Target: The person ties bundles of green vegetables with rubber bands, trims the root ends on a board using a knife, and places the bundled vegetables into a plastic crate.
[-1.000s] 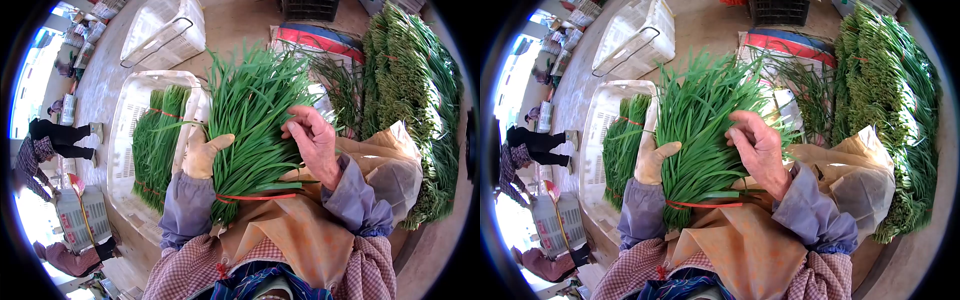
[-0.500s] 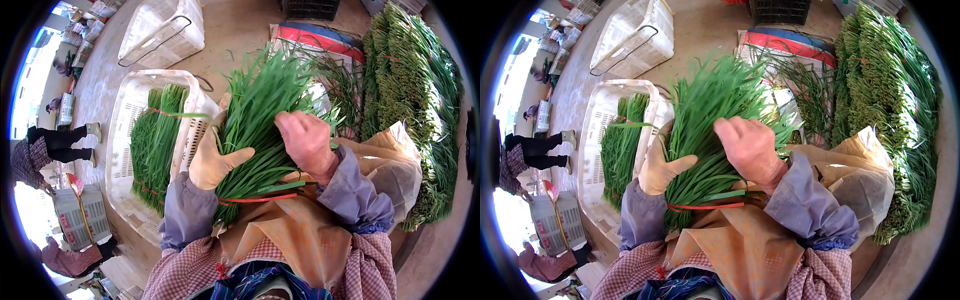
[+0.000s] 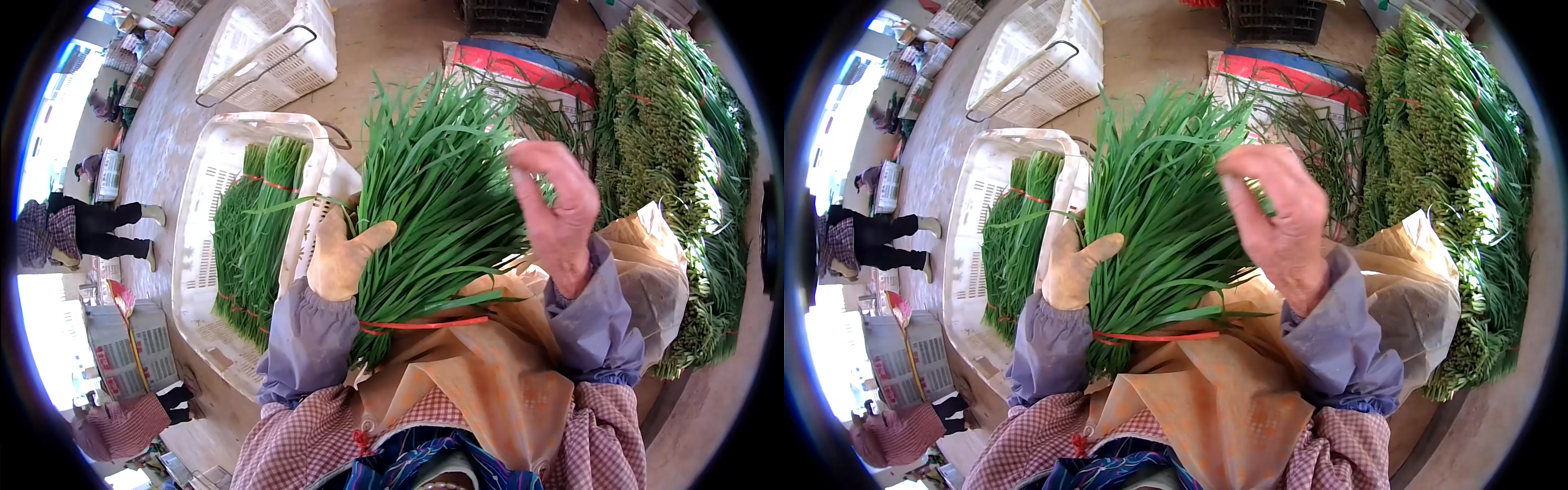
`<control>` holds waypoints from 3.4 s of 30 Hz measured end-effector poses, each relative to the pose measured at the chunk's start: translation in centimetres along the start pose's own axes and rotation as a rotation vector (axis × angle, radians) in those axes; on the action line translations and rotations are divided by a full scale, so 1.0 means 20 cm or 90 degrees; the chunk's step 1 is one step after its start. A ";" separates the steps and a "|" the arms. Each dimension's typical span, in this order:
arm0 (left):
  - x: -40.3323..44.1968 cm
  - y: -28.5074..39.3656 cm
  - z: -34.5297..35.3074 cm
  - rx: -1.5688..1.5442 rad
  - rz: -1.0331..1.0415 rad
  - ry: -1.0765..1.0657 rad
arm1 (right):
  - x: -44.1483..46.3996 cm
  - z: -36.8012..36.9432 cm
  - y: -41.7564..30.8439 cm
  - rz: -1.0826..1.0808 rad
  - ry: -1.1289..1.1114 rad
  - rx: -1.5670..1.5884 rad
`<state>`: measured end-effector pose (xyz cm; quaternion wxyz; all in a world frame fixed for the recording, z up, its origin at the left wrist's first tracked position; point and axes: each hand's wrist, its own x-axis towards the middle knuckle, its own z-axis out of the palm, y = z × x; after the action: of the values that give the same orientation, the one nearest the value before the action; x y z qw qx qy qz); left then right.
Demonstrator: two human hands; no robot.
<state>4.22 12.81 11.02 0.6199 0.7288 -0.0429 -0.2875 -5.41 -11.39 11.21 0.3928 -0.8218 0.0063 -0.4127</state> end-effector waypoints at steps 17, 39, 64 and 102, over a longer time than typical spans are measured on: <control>-0.05 -0.02 0.00 -0.026 0.075 -0.005 | -0.05 -0.07 0.33 0.240 0.120 -0.179; -0.16 -0.05 0.06 -0.134 0.012 0.001 | -0.11 -0.09 0.39 0.300 0.050 -0.061; -0.49 0.01 -0.30 0.669 0.220 -0.339 | -0.61 0.01 0.08 0.027 -0.686 -0.115; -0.32 0.03 -0.12 0.515 0.093 -0.285 | -0.28 -0.20 0.07 0.327 -0.384 0.087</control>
<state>0.17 17.42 14.03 0.2801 0.8272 -0.3351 -0.3535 -11.31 -13.13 7.93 0.5212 -0.8496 0.0689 -0.0410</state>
